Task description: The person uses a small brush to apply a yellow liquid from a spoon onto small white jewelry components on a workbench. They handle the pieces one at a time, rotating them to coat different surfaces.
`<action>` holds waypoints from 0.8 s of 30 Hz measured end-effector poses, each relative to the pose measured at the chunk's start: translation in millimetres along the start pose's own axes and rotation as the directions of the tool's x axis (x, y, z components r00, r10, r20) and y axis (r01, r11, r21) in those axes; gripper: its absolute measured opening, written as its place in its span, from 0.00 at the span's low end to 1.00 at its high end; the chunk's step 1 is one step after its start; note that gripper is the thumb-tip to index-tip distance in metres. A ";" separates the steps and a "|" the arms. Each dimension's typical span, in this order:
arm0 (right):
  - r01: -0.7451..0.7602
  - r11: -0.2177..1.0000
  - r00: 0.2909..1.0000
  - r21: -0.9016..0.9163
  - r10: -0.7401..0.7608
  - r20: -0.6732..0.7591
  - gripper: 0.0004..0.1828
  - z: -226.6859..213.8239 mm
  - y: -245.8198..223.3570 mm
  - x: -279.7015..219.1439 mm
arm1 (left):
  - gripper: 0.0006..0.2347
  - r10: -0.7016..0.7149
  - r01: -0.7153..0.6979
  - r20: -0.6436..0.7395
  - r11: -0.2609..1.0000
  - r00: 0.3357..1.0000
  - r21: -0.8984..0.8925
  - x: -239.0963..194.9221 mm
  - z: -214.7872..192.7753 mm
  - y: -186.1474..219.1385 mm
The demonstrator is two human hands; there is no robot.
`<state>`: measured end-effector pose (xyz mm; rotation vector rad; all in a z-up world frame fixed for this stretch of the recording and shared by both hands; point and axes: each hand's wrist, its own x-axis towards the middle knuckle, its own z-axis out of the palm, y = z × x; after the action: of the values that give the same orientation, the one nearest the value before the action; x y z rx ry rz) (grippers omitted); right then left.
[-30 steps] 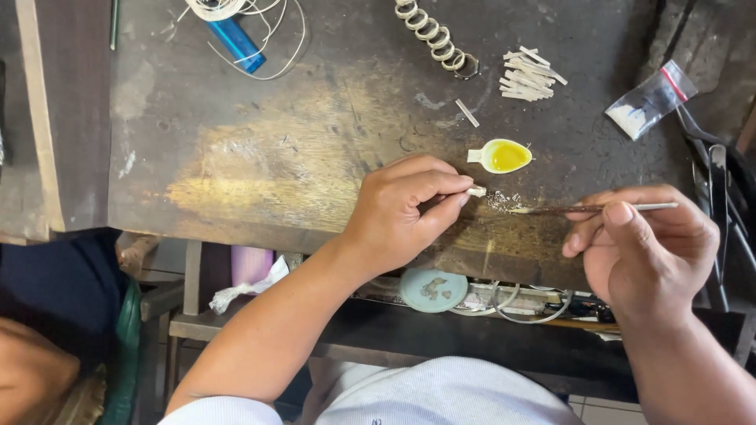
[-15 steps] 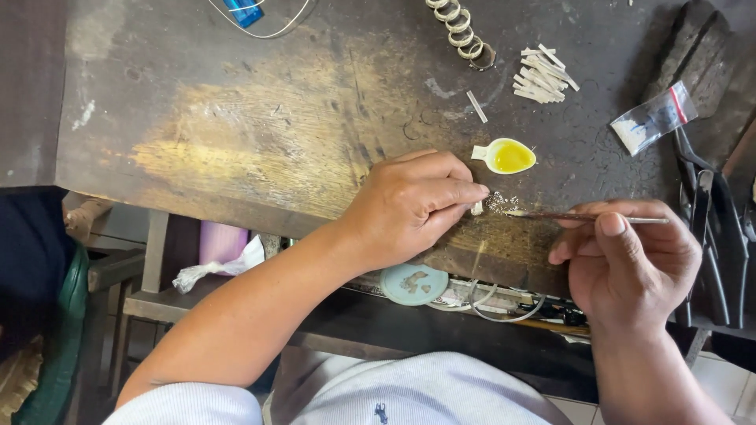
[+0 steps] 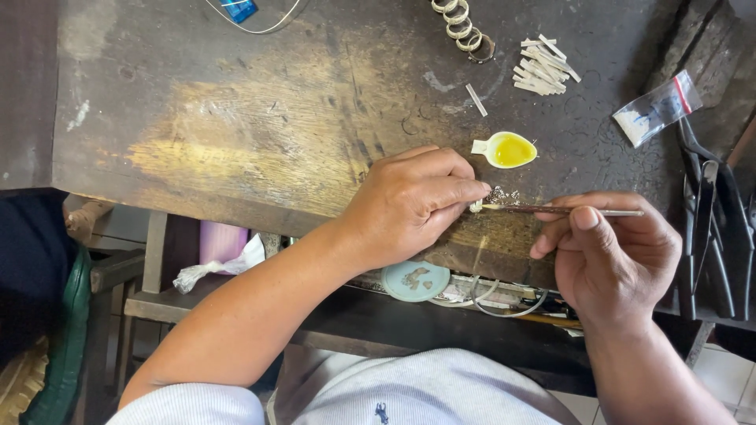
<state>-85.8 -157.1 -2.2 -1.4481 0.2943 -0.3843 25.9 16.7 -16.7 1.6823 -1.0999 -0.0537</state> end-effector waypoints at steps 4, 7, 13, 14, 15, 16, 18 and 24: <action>0.012 1.000 1.000 -0.023 -0.011 0.021 0.08 2.1 -1.2 0.6 | 0.06 0.004 -0.004 0.003 1.000 1.000 -0.005 -0.4 0.4 -0.8; 0.012 0.999 1.000 -0.037 -0.012 0.004 0.08 0.8 0.1 0.1 | 0.06 0.002 -0.002 -0.005 1.000 1.000 -0.014 0.5 -0.3 0.6; 0.022 0.999 1.000 -0.042 -0.021 0.015 0.08 1.0 -0.5 -0.1 | 0.07 0.002 -0.002 -0.001 1.000 1.000 -0.007 -0.1 0.5 -0.7; 0.022 0.999 1.000 -0.041 -0.022 0.015 0.08 0.9 -0.5 0.3 | 0.07 0.002 -0.002 -0.001 1.000 1.000 -0.006 0.2 0.2 -0.5; 0.020 0.999 1.000 -0.034 -0.019 0.021 0.08 0.9 -0.4 0.7 | 0.07 0.003 -0.003 -0.001 1.000 1.000 -0.006 0.5 -0.1 -0.4; 0.016 0.999 1.000 -0.028 -0.015 0.025 0.08 0.5 -0.5 0.4 | 0.06 0.003 -0.003 -0.001 1.000 1.000 -0.007 0.5 0.0 0.0; 0.020 0.999 1.000 -0.029 -0.019 0.022 0.08 0.2 -0.3 0.1 | 0.06 0.003 -0.003 -0.001 1.000 1.000 -0.011 0.4 0.2 -0.1; -0.001 1.000 0.999 0.007 0.001 -0.039 0.08 -1.1 0.8 -1.0 | 0.07 0.008 -0.008 0.000 1.000 1.000 0.001 0.5 -0.3 0.7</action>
<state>-87.1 -157.5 -3.1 -1.4352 0.3249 -0.4132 25.9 16.5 -15.8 1.6785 -1.1065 -0.0482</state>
